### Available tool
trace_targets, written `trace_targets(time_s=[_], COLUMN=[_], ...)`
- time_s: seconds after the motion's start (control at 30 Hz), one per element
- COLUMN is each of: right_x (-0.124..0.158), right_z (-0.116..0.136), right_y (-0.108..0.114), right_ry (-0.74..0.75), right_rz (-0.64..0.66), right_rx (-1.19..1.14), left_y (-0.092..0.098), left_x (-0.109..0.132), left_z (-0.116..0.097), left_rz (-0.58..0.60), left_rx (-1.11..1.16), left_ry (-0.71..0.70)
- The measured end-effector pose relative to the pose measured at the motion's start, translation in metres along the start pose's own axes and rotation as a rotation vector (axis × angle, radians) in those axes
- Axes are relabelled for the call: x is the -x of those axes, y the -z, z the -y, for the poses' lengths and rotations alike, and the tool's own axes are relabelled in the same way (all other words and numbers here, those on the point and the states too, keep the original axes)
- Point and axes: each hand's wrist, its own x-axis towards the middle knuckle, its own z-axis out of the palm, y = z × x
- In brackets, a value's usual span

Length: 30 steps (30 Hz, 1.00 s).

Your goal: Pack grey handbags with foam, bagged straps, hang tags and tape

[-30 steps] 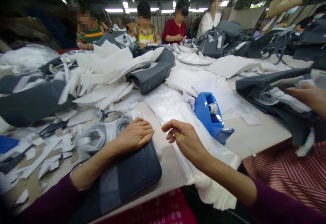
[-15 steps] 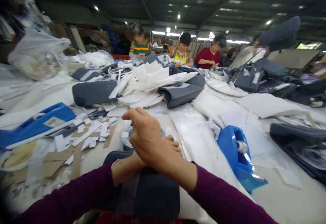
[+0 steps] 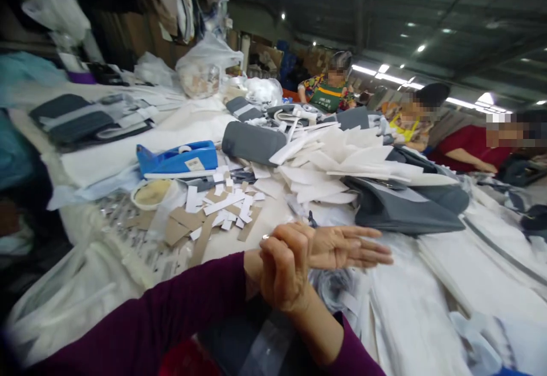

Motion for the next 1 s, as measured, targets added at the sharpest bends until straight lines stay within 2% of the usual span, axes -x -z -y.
trace_targets(time_s=[0.07, 0.1, 0.13, 0.2, 0.27, 0.33, 0.4, 0.47, 0.53, 0.6, 0.7, 0.83, 1.0], right_x=[-0.002, -0.004, -0.006, -0.010, -0.012, -0.012, -0.011, -0.010, -0.010, -0.010, -0.013, -0.015, -0.019], right_z=[0.002, 0.002, 0.002, 0.000, -0.002, -0.002, -0.003, -0.003, -0.003, -0.003, -0.002, 0.000, 0.005], right_y=[-0.010, -0.014, -0.019, -0.028, -0.036, -0.041, -0.044, -0.044, -0.044, -0.042, -0.038, -0.030, -0.022], right_ry=[0.001, -0.003, -0.008, -0.012, 0.001, 0.015, 0.015, 0.012, 0.027, 0.054, 0.070, 0.042, 0.064], right_rz=[0.076, 0.119, 0.171, 0.306, 0.447, 0.555, 0.599, 0.583, 0.549, 0.513, 0.455, 0.349, 0.243], right_rx=[-0.015, -0.020, -0.023, -0.017, 0.002, 0.029, 0.045, 0.043, 0.038, 0.031, -0.002, -0.100, -0.152], left_y=[0.035, 0.055, 0.075, 0.107, 0.119, 0.111, 0.087, 0.059, 0.036, 0.020, 0.007, 0.002, 0.004], left_x=[0.005, 0.013, 0.024, 0.057, 0.103, 0.153, 0.199, 0.233, 0.255, 0.265, 0.266, 0.260, 0.259], left_z=[-0.017, -0.027, -0.038, -0.060, -0.079, -0.088, -0.082, -0.064, -0.041, -0.020, -0.002, 0.007, 0.009], left_rz=[0.002, -0.084, -0.232, -0.533, -0.733, -0.822, -0.869, -0.849, -0.846, -0.851, -0.813, -0.767, -0.698], left_rx=[0.387, 0.502, 0.535, 0.435, 0.259, 0.075, -0.090, -0.137, -0.146, -0.166, -0.200, -0.302, -0.515], left_ry=[-0.004, 0.019, 0.068, 0.046, -0.059, -0.032, 0.076, 0.195, 0.260, 0.292, 0.311, 0.257, 0.098])
